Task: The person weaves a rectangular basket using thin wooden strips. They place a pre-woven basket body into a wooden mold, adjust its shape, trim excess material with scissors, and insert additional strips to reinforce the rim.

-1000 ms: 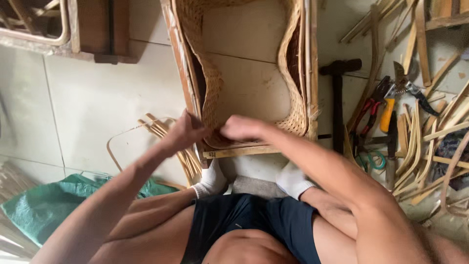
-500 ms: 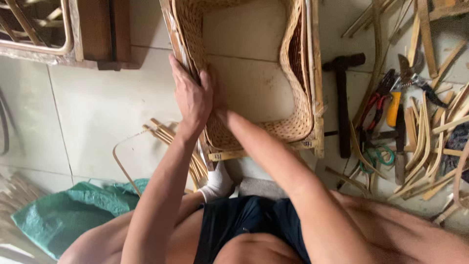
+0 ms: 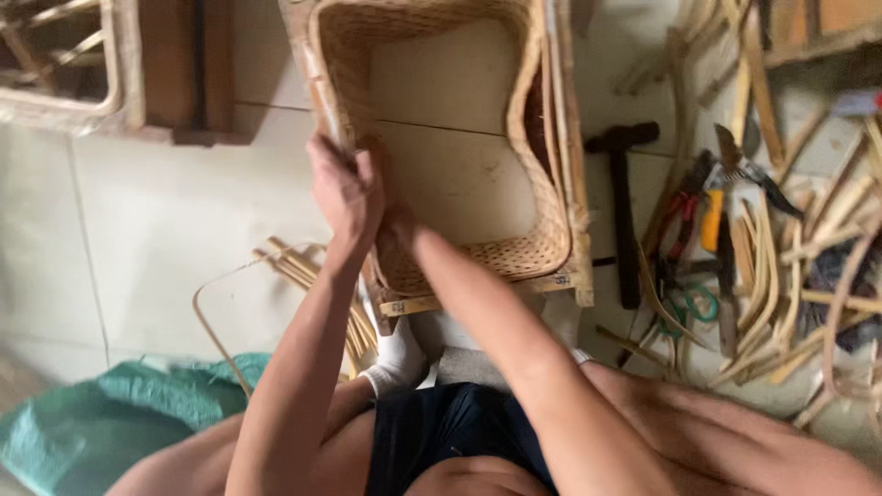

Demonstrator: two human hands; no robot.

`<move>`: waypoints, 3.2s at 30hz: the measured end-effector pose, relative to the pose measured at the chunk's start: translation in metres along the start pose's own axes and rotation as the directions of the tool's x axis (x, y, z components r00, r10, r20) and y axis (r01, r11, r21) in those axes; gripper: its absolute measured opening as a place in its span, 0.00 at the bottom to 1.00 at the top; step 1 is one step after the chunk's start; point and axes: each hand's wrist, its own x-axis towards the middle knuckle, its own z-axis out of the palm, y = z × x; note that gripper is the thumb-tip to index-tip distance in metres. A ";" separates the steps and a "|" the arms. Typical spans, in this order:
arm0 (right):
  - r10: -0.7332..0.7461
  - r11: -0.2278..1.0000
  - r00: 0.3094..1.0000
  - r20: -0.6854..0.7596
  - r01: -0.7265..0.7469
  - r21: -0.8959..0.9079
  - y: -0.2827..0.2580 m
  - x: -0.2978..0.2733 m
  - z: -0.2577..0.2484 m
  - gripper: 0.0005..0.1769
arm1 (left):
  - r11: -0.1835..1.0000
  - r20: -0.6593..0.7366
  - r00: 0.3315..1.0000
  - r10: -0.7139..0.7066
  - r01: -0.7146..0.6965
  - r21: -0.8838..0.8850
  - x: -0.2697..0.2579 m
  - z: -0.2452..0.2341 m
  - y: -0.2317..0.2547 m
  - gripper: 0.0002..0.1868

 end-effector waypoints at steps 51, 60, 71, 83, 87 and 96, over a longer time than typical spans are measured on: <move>-0.686 -0.215 0.693 -0.224 -0.487 -0.847 -0.358 -0.088 0.081 0.26 | 0.518 0.291 0.946 0.146 0.177 -0.837 -0.003 0.278 0.144 0.37; -0.729 -0.068 0.539 -0.423 -0.671 -0.739 -0.293 -0.164 0.107 0.30 | 0.683 0.357 0.912 0.201 0.131 -0.719 -0.027 0.300 0.122 0.42; -0.682 -0.454 0.725 0.091 -0.323 -0.830 -0.285 -0.178 0.137 0.51 | 0.688 0.223 0.946 0.236 0.000 -0.726 0.019 0.117 0.095 0.32; -0.109 0.959 0.991 -0.077 0.085 -0.272 -0.048 -0.025 0.051 0.32 | 1.000 0.069 0.998 0.015 -0.013 -0.020 0.006 0.000 0.011 0.39; 0.033 0.993 0.993 0.117 -0.045 0.105 -0.023 -0.026 0.040 0.36 | 0.998 0.087 0.994 -0.062 0.064 -0.012 0.010 -0.001 0.008 0.30; -0.070 0.861 0.993 -0.099 0.010 -0.508 -0.041 -0.018 0.029 0.26 | 0.988 0.010 1.000 0.020 -0.018 -0.155 0.004 -0.011 0.004 0.34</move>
